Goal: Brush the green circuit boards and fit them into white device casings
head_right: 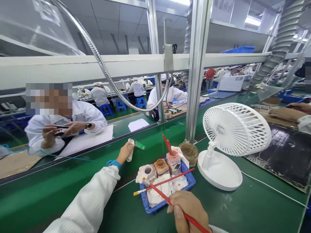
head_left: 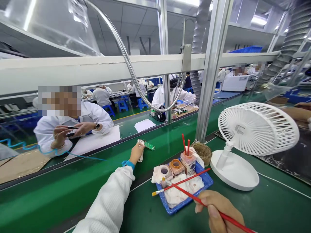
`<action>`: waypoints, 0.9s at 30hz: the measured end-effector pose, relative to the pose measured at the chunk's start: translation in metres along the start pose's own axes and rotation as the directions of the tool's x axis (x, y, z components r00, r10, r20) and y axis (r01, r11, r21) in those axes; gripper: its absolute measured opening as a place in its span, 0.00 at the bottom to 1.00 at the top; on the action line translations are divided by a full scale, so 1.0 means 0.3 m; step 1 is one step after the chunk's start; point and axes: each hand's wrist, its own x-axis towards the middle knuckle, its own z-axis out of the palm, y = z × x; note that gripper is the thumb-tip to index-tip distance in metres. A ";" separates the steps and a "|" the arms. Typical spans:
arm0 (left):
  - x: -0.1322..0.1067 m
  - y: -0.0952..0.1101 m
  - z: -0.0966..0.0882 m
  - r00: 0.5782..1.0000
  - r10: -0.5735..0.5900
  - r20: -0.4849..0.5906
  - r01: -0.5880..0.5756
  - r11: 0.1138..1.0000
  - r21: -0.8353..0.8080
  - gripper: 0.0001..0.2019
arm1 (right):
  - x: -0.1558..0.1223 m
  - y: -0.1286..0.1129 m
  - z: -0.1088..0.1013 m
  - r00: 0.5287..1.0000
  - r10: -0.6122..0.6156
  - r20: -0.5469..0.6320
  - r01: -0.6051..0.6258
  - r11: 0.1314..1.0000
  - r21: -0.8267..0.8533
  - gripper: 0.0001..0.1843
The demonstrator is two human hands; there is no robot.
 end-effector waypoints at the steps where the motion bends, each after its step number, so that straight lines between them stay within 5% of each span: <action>1: -0.034 -0.027 -0.039 0.999 -0.013 -0.037 0.013 1.000 -0.015 0.15 | -0.009 0.014 0.001 1.000 0.000 -0.019 0.000 1.000 0.018 0.11; 7: -0.279 -0.130 -0.237 0.974 -0.053 -0.222 0.006 0.979 -0.205 0.15 | -0.049 0.073 0.030 0.976 0.110 -0.186 -0.092 0.990 0.103 0.08; 13: -0.560 -0.115 -0.353 0.947 -0.085 -0.309 -0.070 0.886 -0.458 0.26 | -0.021 0.023 0.067 0.959 0.134 -0.250 -0.079 0.972 0.220 0.08; 20: -0.864 -0.016 -0.457 0.959 -0.176 -0.224 -0.009 0.767 -0.641 0.19 | 0.067 -0.143 0.087 0.947 0.086 -0.310 0.077 0.875 0.479 0.07; 23: -0.968 0.034 -0.474 0.964 -0.209 -0.163 0.007 0.635 -0.772 0.17 | 0.102 -0.248 0.089 0.941 0.079 -0.329 0.115 0.840 0.530 0.09; 27: -1.070 0.087 -0.466 0.980 -0.182 -0.075 0.020 0.474 -0.880 0.18 | 0.099 -0.349 0.098 0.980 0.015 -0.199 0.108 0.798 0.593 0.08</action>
